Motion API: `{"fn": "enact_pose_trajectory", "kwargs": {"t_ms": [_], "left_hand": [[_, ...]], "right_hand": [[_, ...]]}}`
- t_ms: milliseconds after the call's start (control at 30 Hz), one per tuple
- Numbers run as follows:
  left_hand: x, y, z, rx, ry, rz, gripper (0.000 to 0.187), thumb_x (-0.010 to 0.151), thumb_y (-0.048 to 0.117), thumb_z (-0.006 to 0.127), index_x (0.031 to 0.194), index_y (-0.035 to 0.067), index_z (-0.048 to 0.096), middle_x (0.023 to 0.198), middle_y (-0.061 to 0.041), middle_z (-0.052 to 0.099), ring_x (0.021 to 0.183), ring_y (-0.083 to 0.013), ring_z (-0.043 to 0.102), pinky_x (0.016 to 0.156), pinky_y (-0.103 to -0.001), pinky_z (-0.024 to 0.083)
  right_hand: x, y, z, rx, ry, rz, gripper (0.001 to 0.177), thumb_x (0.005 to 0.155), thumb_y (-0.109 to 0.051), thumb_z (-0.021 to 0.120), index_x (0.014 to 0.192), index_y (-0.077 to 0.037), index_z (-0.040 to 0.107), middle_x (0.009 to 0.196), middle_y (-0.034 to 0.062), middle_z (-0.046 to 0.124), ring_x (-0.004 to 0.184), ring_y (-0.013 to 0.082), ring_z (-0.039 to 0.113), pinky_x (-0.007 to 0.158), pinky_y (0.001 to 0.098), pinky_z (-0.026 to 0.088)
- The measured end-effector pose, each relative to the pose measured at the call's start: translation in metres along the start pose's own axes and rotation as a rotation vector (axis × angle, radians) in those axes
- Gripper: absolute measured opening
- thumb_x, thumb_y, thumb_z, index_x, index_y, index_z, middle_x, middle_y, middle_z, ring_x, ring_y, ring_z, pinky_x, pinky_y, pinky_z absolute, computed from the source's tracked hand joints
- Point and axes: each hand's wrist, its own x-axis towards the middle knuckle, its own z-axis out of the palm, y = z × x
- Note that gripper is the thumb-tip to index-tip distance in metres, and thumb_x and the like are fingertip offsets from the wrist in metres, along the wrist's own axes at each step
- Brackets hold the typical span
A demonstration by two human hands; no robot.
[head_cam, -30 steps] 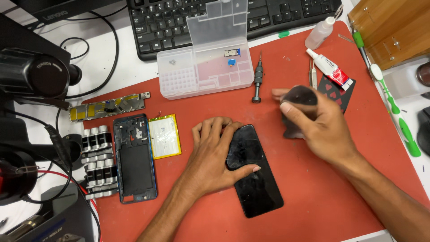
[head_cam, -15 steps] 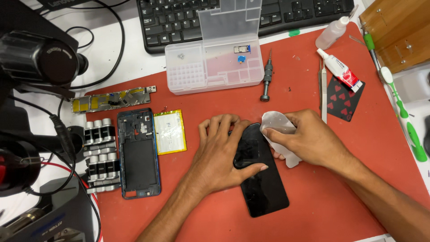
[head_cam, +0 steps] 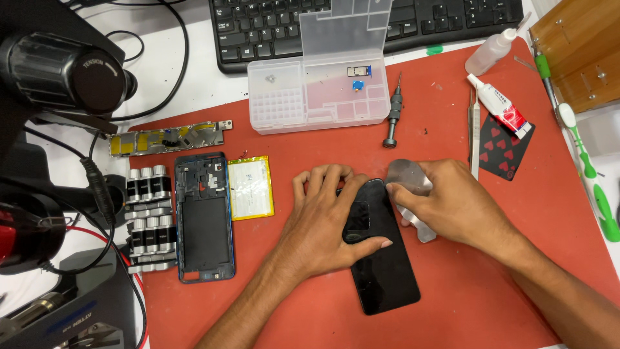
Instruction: The person applies a liquid from a small bottle onto the back of a smartphone and then wipes the surface with a cloth. The person continues to wipe the phone repeatedly to clean the surface.
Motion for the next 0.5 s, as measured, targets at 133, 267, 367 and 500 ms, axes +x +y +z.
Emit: {"fn": "enact_pose_trajectory", "kwargs": {"t_ms": [133, 267, 367, 500], "left_hand": [[0.000, -0.001, 0.003, 0.012, -0.012, 0.003, 0.080, 0.078, 0.071, 0.070, 0.131, 0.014, 0.054, 0.121, -0.011, 0.050, 0.113, -0.0320, 0.046, 0.093, -0.051, 0.033], [-0.001, 0.000, 0.002, 0.011, 0.010, 0.010, 0.080, 0.077, 0.068, 0.073, 0.131, 0.012, 0.054, 0.119, -0.011, 0.050, 0.111, -0.0314, 0.047, 0.092, -0.050, 0.034], [-0.001, 0.000, 0.002, 0.008, 0.005, 0.002, 0.079, 0.077, 0.068, 0.072, 0.130, 0.013, 0.055, 0.118, -0.009, 0.049, 0.111, -0.0308, 0.046, 0.092, -0.050, 0.034], [-0.002, -0.001, 0.005, 0.018, 0.000, 0.003, 0.085, 0.077, 0.067, 0.075, 0.140, 0.017, 0.051, 0.119, -0.009, 0.047, 0.113, -0.0314, 0.045, 0.094, -0.053, 0.033]], "right_hand": [[-0.001, -0.010, 0.000, -0.241, -0.008, -0.106, 0.021, 0.093, -0.025, 0.056, 0.076, -0.015, 0.064, 0.051, -0.0006, 0.075, 0.047, 0.0152, 0.068, 0.067, 0.0297, 0.053], [-0.004, -0.014, 0.004, -0.374, -0.009, -0.109, 0.018, 0.094, -0.026, 0.051, 0.094, -0.016, 0.066, 0.051, 0.0031, 0.073, 0.060, 0.0264, 0.071, 0.077, 0.0354, 0.053], [0.001, -0.003, 0.011, -0.407, 0.014, -0.159, 0.033, 0.095, -0.029, 0.051, 0.120, -0.011, 0.063, 0.050, 0.0068, 0.075, 0.076, 0.0305, 0.074, 0.085, 0.0381, 0.053], [0.001, 0.007, 0.016, -0.468, 0.030, -0.161, 0.032, 0.097, -0.030, 0.050, 0.075, -0.008, 0.058, 0.053, 0.0039, 0.072, 0.066, 0.0349, 0.067, 0.073, 0.0429, 0.049]]}}
